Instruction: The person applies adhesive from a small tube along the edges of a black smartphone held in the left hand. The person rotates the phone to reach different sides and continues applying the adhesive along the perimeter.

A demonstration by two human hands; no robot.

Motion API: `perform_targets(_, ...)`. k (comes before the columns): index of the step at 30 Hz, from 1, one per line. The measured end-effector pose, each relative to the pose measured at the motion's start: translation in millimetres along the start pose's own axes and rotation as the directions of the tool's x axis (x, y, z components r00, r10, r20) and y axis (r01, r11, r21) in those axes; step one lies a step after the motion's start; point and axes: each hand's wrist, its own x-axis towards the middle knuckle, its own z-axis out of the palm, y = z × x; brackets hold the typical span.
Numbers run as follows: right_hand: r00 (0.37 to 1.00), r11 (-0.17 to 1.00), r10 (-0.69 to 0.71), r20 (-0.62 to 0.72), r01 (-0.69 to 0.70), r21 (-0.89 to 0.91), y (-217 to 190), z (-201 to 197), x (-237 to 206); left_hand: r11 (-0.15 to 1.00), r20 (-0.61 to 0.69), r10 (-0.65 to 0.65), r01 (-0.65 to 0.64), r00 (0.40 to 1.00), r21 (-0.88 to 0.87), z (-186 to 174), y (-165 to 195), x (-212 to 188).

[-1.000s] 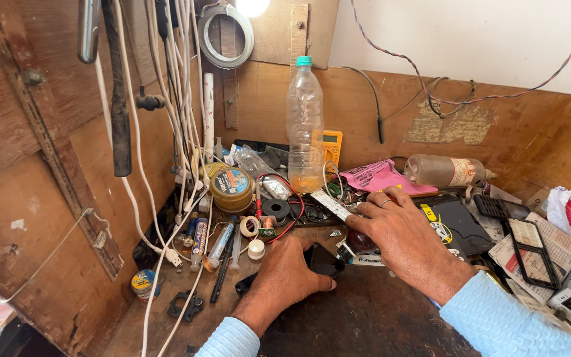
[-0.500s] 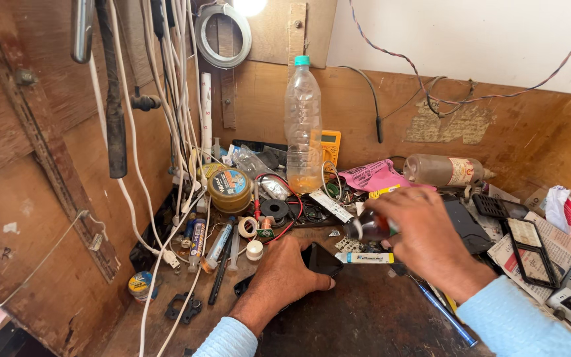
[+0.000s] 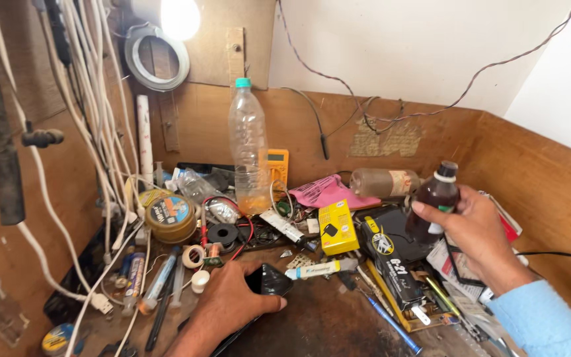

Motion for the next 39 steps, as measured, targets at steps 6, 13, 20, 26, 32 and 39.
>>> perform_targets(6, 0.995, 0.998, 0.045, -0.089, -0.049, -0.041, 38, -5, 0, 1.0, 0.024, 0.002, -0.002, 1.0, -0.002, -3, 7, -1)
perform_targets(13, 0.989, 0.988, -0.063, -0.135, 0.042, -0.152, 54, 19, -6, 0.999, 0.007, 0.038, -0.038, 0.999, -0.023, -1, 3, 1)
perform_targets(20, 0.979, 0.942, -0.158, -0.127, 0.111, -0.315, 56, 35, -16, 0.997, 0.001, 0.074, -0.074, 0.997, -0.01, 0, -1, 1)
perform_targets(26, 0.97, 0.869, -0.203, -0.136, 0.114, -0.481, 57, 37, -24, 0.998, 0.01, 0.039, -0.039, 0.999, -0.04, -1, 2, -1)
perform_targets(32, 0.978, 0.902, -0.161, -0.131, 0.092, -0.421, 56, 41, -28, 0.997, 0.007, 0.074, -0.074, 0.997, -0.034, -4, 2, -5)
perform_targets(39, 0.981, 0.871, -0.166, -0.097, 0.1, -0.482, 56, 37, -30, 0.998, 0.051, 0.044, -0.041, 0.998, -0.057, -5, 2, -3)
